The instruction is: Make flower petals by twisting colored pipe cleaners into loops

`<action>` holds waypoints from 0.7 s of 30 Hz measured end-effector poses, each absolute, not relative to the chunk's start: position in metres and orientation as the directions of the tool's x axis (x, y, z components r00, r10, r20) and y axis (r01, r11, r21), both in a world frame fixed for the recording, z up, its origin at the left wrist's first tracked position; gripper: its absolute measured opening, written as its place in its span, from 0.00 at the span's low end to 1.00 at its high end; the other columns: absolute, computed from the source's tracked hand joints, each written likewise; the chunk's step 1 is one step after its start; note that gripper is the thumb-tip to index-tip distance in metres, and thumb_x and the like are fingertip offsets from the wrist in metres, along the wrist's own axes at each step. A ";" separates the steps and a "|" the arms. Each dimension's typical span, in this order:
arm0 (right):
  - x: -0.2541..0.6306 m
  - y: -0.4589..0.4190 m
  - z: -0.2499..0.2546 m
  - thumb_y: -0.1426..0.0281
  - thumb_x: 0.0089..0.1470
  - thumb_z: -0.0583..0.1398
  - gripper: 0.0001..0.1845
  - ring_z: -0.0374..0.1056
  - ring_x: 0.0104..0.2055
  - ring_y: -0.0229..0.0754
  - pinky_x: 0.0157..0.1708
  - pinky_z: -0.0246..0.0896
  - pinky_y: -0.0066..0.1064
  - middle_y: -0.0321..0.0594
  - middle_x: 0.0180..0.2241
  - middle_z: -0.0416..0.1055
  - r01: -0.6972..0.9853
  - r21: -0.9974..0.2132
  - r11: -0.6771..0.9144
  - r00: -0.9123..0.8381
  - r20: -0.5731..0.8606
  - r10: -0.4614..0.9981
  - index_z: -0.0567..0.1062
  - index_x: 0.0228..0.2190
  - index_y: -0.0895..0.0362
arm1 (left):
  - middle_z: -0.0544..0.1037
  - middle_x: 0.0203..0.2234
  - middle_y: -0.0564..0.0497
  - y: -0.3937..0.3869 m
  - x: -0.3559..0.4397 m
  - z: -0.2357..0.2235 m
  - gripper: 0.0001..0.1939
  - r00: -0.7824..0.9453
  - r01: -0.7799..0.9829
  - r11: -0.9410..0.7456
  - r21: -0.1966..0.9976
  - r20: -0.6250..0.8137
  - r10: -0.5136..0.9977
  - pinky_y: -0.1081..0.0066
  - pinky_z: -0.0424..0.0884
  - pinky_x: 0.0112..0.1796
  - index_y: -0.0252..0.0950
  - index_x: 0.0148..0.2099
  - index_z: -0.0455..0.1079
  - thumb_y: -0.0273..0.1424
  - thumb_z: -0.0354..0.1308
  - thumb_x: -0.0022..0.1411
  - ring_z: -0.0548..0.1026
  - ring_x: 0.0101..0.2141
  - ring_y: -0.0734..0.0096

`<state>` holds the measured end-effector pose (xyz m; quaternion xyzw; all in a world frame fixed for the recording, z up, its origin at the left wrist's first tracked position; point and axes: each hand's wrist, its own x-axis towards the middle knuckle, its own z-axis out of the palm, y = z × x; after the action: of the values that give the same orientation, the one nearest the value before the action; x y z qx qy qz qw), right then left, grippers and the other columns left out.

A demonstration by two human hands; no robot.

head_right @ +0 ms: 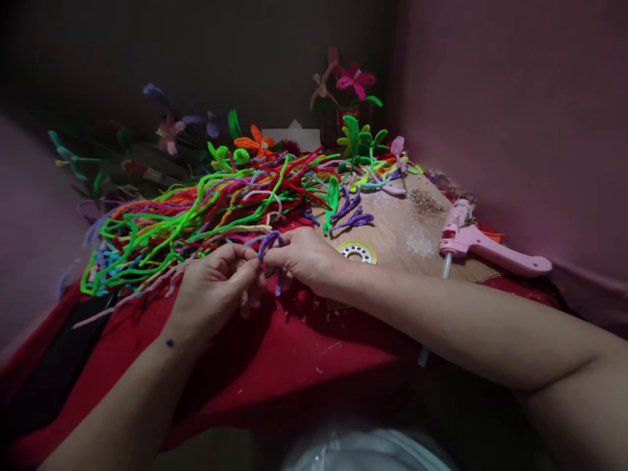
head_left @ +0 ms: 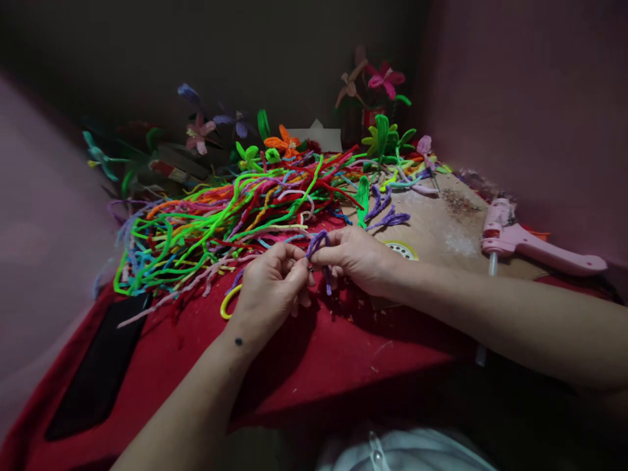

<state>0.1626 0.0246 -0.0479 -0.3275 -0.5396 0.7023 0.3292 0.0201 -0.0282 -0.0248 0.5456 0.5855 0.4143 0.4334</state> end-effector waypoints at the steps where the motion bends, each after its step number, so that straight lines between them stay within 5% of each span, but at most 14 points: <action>1: 0.163 0.025 -0.048 0.73 0.44 0.60 0.02 0.61 0.15 0.32 0.14 0.56 0.23 0.35 0.19 0.69 -0.107 -0.975 -0.197 -0.582 -0.099 0.807 0.72 0.23 0.60 | 0.72 0.15 0.57 -0.028 0.020 -0.025 0.05 -0.038 0.278 0.062 0.959 -0.053 0.998 0.79 0.60 0.09 0.37 0.32 0.63 0.30 0.57 0.55 0.66 0.10 0.78; 8: 0.166 0.025 -0.043 0.74 0.45 0.61 0.04 0.55 0.14 0.26 0.12 0.52 0.19 0.33 0.18 0.66 -0.103 -0.961 -0.258 -0.700 -0.115 0.705 0.72 0.22 0.62 | 0.73 0.18 0.55 -0.027 0.014 -0.018 0.05 -0.091 0.230 0.092 0.969 -0.072 0.993 0.79 0.61 0.09 0.36 0.31 0.64 0.31 0.56 0.55 0.66 0.12 0.78; 14: 0.163 0.024 -0.041 0.73 0.41 0.65 0.09 0.66 0.19 0.33 0.18 0.65 0.24 0.36 0.21 0.70 -0.329 -0.884 -0.331 -0.588 -0.082 0.805 0.69 0.25 0.61 | 0.72 0.16 0.56 -0.027 0.015 -0.015 0.03 -0.140 0.227 0.107 0.968 -0.076 0.987 0.80 0.61 0.08 0.36 0.30 0.64 0.28 0.56 0.54 0.66 0.11 0.78; 21: 0.164 0.017 -0.034 0.69 0.43 0.65 0.11 0.65 0.18 0.33 0.18 0.64 0.25 0.33 0.18 0.68 -0.270 -0.962 -0.048 -0.414 0.071 0.907 0.68 0.23 0.60 | 0.74 0.18 0.57 -0.026 0.012 -0.025 0.06 -0.018 0.186 0.097 0.978 -0.095 0.995 0.78 0.61 0.08 0.38 0.33 0.61 0.30 0.56 0.56 0.67 0.11 0.76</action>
<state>0.1636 0.0168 -0.0337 -0.3037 -0.5247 0.6572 0.4478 0.0124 -0.0259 -0.0250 0.5178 0.5705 0.4285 0.4721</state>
